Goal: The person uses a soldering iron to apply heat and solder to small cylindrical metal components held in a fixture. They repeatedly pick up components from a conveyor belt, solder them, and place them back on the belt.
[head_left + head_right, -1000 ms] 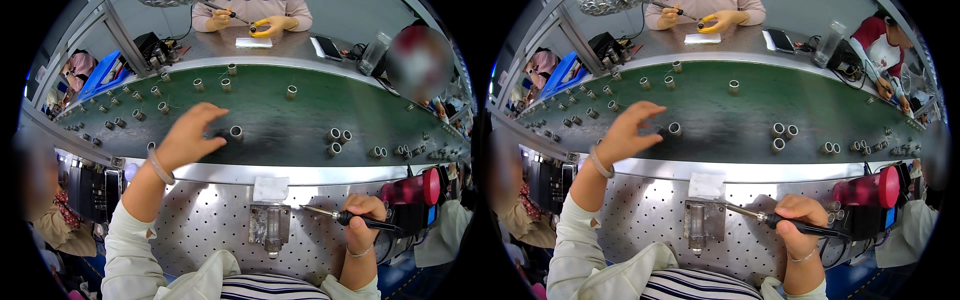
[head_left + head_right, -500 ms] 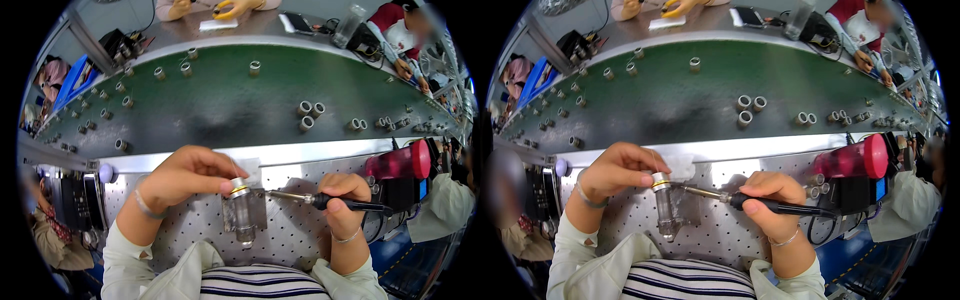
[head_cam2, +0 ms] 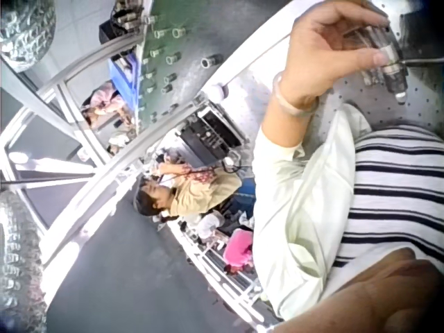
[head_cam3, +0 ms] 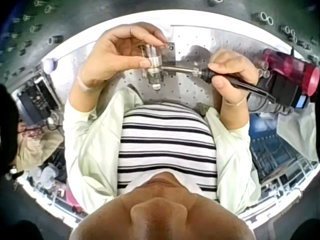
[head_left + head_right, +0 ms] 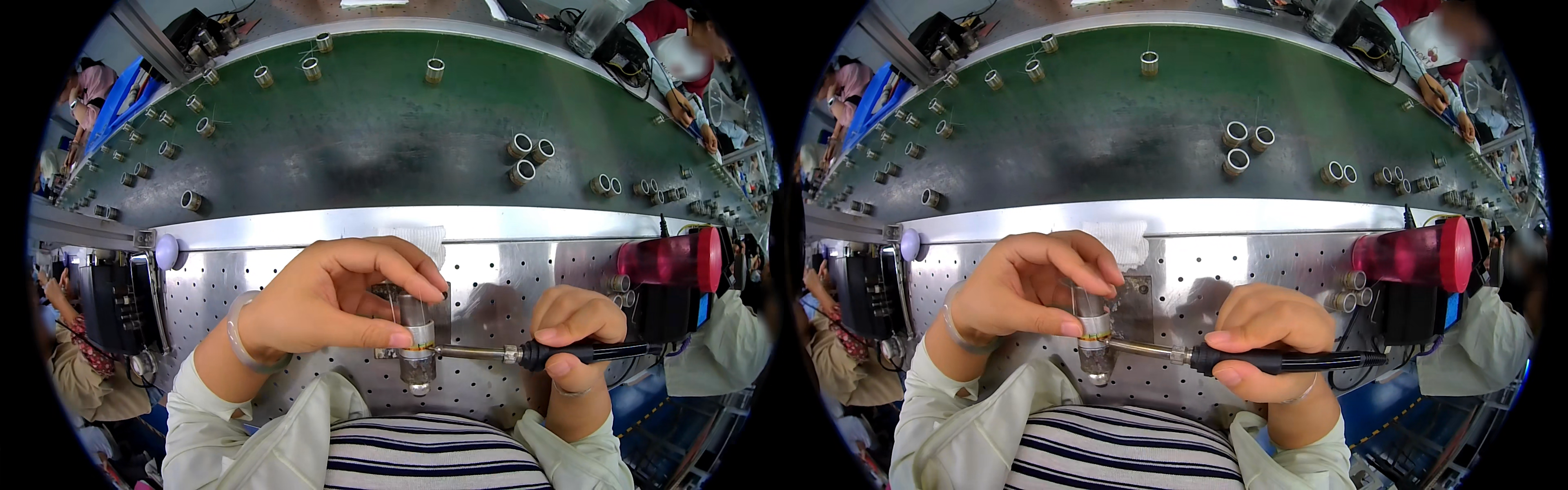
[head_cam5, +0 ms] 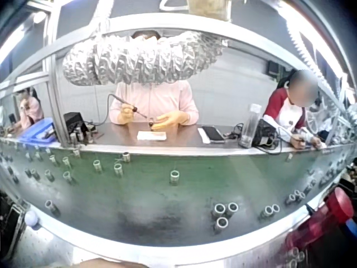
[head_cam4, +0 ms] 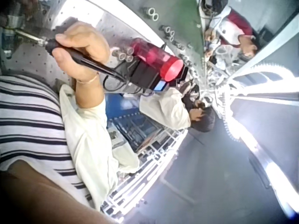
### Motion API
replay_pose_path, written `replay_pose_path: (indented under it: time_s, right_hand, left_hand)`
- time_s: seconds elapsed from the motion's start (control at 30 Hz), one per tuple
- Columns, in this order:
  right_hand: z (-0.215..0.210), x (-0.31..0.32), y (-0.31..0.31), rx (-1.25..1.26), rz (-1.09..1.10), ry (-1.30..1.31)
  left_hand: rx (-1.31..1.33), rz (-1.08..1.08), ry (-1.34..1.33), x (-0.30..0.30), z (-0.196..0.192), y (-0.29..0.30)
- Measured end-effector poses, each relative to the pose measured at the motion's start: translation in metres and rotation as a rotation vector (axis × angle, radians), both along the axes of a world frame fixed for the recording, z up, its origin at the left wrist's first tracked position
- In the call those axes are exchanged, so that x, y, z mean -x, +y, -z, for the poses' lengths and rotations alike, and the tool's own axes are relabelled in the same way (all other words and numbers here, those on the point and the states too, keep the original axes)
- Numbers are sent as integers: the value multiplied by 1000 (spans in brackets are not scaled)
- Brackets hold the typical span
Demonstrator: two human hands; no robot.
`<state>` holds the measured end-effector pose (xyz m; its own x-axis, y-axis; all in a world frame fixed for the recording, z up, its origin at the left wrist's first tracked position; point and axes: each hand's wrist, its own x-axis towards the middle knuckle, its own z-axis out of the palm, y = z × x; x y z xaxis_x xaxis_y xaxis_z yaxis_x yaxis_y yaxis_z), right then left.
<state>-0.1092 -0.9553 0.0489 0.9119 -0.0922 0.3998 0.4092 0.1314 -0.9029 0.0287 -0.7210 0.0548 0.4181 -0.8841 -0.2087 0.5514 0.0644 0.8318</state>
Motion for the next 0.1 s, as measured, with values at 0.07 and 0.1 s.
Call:
replay_pose_path:
  time_s: [0.07,0.1]
  right_hand:
    - [-1,-1,-1,37,-13,-14]
    - [-1,-1,-1,41,-6,-10]
  left_hand:
    - [55,13,-67,-2,3,1]
    - [55,13,-62,-1,5,1]
